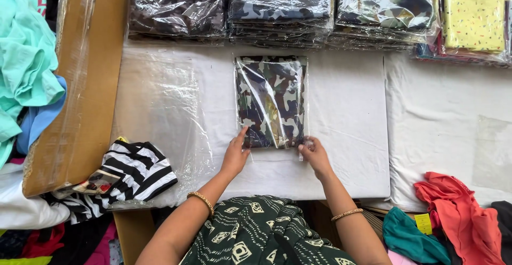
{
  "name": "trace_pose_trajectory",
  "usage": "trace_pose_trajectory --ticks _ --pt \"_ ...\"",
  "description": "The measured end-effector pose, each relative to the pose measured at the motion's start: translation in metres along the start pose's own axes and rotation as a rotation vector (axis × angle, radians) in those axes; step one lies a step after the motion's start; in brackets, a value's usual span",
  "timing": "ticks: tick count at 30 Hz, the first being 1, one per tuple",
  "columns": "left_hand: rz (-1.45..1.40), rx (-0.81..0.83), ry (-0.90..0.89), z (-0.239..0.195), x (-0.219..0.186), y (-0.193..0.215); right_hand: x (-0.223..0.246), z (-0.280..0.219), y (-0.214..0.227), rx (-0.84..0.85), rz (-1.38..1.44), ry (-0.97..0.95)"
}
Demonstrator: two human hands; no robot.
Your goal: The person folds camouflage-patterned shorts and places them into clear plastic bags. They seal the bags and stack the packaged items on a table alongside other similar packages.
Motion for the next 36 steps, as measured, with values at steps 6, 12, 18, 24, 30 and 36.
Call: trace_pose_trajectory --ticks 6,12,18,24,30,36 --pt "0.036 0.159 0.101 -0.033 0.053 0.002 -0.069 -0.038 -0.029 0.424 -0.009 -0.286" --pt "-0.007 -0.041 0.105 0.020 -0.001 0.037 -0.082 0.017 -0.040 0.262 0.110 -0.277" --pt "0.167 0.066 -0.010 0.001 -0.021 0.055 -0.030 -0.004 -0.014 0.233 0.028 -0.104" --pt "0.904 -0.195 -1.132 -0.035 -0.044 0.064 0.082 -0.078 0.024 -0.273 -0.689 1.295" --pt "0.695 0.199 -1.253 -0.009 -0.019 0.021 0.084 -0.077 -0.018 0.006 -0.791 1.532" --pt "0.317 -0.005 -0.615 0.021 -0.032 0.060 0.069 -0.034 -0.014 0.063 -0.429 0.926"
Point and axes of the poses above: each hand's wrist, its own z-axis towards the middle knuckle, its own y-axis out of the back of the hand, x = y × z, the point moved 9 cm from there along z, towards the middle knuckle, and after that the axes turned 14 degrees about -x, right-handed, at the moved point
